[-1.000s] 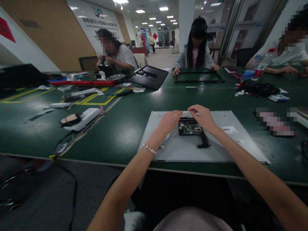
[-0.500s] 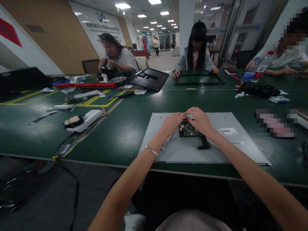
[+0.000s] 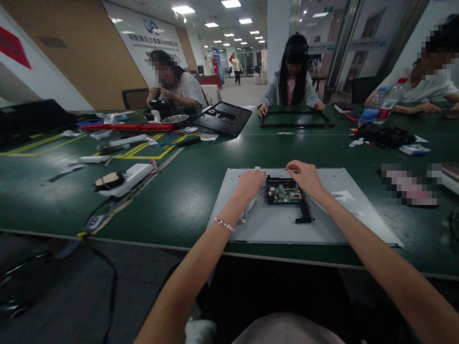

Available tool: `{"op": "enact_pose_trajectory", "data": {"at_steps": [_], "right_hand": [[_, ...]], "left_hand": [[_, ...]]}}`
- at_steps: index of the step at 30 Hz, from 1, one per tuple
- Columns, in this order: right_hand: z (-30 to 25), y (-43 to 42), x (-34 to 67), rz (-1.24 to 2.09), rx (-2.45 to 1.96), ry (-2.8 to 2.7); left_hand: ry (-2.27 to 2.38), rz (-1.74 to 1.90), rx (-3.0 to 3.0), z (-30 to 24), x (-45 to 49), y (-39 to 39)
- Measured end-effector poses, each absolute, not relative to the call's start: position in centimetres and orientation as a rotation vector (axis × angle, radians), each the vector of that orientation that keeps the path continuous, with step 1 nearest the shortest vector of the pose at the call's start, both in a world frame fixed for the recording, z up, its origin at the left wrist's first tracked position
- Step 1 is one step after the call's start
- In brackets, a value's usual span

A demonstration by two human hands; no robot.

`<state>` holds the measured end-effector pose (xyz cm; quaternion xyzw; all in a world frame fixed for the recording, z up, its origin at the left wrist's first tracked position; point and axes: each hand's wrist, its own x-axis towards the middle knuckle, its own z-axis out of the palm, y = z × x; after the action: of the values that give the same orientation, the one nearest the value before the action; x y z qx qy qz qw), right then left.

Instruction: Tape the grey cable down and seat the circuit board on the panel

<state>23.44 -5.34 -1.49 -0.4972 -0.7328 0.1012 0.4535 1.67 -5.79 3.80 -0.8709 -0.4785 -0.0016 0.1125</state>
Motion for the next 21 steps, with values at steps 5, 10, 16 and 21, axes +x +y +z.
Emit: {"op": "enact_pose_trajectory", "data": {"at_steps": [5,10,16,21], "right_hand": [[-1.7,-5.4,23.3,0.231,-1.268,-1.889],[-1.4,-5.6,22.7,0.222,-1.307,-1.947],[-1.4,-5.3,22.2,0.208,-1.334,-2.009],[-1.9,-4.8,22.1,0.270,-1.314,-2.064]], "left_hand": [[-1.460,-0.054,-2.580,3.7,1.8,-5.8],[-1.341,-0.291,-2.818,3.3,0.9,-5.2],[-1.080,-0.203,-3.159,2.1,-0.3,-4.5],[-1.111,-0.111,-3.161,1.8,-0.3,-4.5]]}}
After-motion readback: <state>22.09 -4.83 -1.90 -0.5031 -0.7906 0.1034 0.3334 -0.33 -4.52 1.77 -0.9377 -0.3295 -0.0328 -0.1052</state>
